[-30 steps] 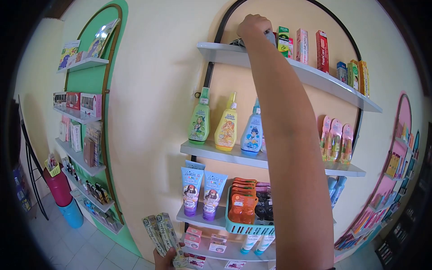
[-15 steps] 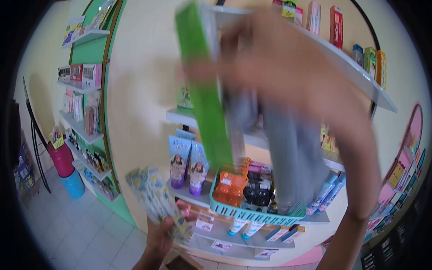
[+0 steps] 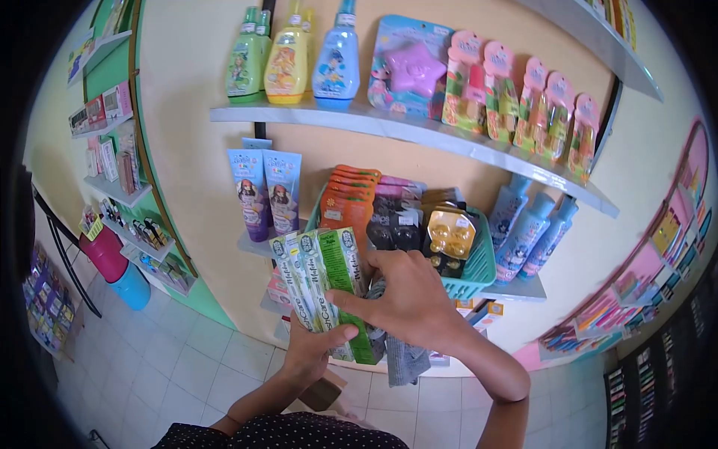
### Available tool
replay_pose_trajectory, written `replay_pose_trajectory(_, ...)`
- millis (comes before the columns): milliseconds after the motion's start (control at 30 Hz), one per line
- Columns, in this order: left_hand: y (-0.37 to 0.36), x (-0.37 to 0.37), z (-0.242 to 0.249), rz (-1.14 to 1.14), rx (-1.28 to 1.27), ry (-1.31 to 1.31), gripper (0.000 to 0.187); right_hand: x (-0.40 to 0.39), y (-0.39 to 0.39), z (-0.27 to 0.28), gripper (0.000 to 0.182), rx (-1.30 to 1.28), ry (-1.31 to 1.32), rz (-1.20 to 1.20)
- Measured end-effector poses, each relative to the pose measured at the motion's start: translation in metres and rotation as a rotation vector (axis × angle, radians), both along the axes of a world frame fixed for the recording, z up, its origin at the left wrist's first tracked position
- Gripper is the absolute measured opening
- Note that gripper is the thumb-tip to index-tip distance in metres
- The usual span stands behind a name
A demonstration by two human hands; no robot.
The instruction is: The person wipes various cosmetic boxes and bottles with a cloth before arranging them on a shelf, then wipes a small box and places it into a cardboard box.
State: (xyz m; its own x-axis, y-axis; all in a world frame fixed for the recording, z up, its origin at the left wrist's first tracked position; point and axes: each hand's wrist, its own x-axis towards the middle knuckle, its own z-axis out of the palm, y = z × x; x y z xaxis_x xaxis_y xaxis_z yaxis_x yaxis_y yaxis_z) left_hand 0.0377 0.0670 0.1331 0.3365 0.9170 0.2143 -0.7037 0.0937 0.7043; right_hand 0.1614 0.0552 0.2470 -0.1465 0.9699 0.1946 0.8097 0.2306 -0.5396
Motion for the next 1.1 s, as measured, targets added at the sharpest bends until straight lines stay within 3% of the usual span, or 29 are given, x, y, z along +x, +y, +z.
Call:
replay_pose_trajectory(100,0.004,0.002,-0.008,-0.023,-0.020,0.039,0.052,0.012,0.004,-0.020,0.044,0.038,0.007,0.026)
replay_pose_trajectory(133,0.008,0.001,-0.011,-0.137,-0.059,-0.024,0.053,0.014,0.002,-0.020,0.044,0.037,0.014,0.025)
replay_pose_trajectory(233,0.013,-0.005,-0.025,-0.281,-0.126,-0.123,0.054,0.035,-0.004,-0.019,0.041,-0.041,0.826,0.181)
replay_pose_trajectory(300,0.015,-0.008,-0.033,-0.319,-0.150,-0.165,0.054,0.053,-0.009,-0.019,0.034,0.150,1.170,0.314)
replay_pose_trajectory(333,0.014,-0.010,-0.034,-0.319,-0.152,-0.167,0.054,0.051,-0.010,-0.019,0.034,0.147,1.169,0.312)
replay_pose_trajectory(400,0.011,-0.009,-0.033,-0.242,-0.115,-0.106,0.053,0.042,-0.012,-0.021,0.028,0.473,1.354,0.111)
replay_pose_trajectory(467,0.007,-0.005,-0.032,-0.194,-0.067,-0.077,0.053,0.028,-0.010,-0.038,0.020,0.680,0.889,-0.009)
replay_pose_trajectory(533,0.001,0.000,-0.029,-0.146,-0.025,-0.040,0.053,0.002,-0.010,-0.050,0.023,0.712,0.532,0.068)
replay_pose_trajectory(600,-0.004,0.002,-0.026,-0.027,-0.015,-0.007,0.050,-0.010,-0.009,-0.062,0.025,0.701,0.522,0.041)
replay_pose_trajectory(867,0.002,-0.007,-0.028,0.047,-0.016,0.059,0.046,-0.013,-0.021,-0.095,0.022,0.781,0.445,0.111)
replay_pose_trajectory(1033,-0.008,-0.016,-0.020,0.042,0.018,0.061,0.057,-0.001,-0.010,-0.032,0.019,0.525,0.739,0.025)
replay_pose_trajectory(1100,-0.008,-0.029,-0.023,0.046,0.037,0.114,0.070,0.004,-0.003,0.026,0.027,0.690,0.705,0.179)
